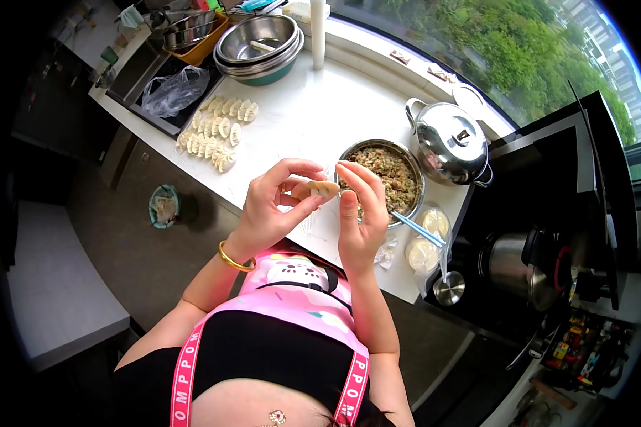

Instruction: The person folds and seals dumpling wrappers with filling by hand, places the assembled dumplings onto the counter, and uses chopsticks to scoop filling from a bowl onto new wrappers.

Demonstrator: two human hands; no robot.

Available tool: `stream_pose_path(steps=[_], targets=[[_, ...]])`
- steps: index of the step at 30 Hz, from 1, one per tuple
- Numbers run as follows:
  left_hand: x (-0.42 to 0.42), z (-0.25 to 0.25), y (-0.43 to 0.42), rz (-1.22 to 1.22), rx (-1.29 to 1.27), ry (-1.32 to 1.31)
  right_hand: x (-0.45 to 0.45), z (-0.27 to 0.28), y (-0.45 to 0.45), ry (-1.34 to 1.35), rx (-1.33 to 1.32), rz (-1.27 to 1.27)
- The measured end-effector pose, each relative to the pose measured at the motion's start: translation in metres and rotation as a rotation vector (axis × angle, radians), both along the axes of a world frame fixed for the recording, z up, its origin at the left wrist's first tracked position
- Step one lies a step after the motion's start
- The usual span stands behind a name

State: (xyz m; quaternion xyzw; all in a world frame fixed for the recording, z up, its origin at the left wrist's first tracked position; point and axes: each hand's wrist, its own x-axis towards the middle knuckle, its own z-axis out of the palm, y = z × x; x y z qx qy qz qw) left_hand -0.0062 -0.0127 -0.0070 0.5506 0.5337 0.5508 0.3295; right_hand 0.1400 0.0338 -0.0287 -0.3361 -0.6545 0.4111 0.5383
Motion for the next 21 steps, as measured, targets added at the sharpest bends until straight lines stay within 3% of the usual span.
stream_pose_path(steps=[12, 21], targets=[[-0.005, 0.0, -0.001, -0.043, 0.01, 0.002, -0.014, -0.006, 0.004, -0.083, 0.081, -0.05], [-0.016, -0.001, 0.0, -0.099, -0.151, -0.035, -0.023, -0.01, 0.006, -0.054, 0.079, -0.089]])
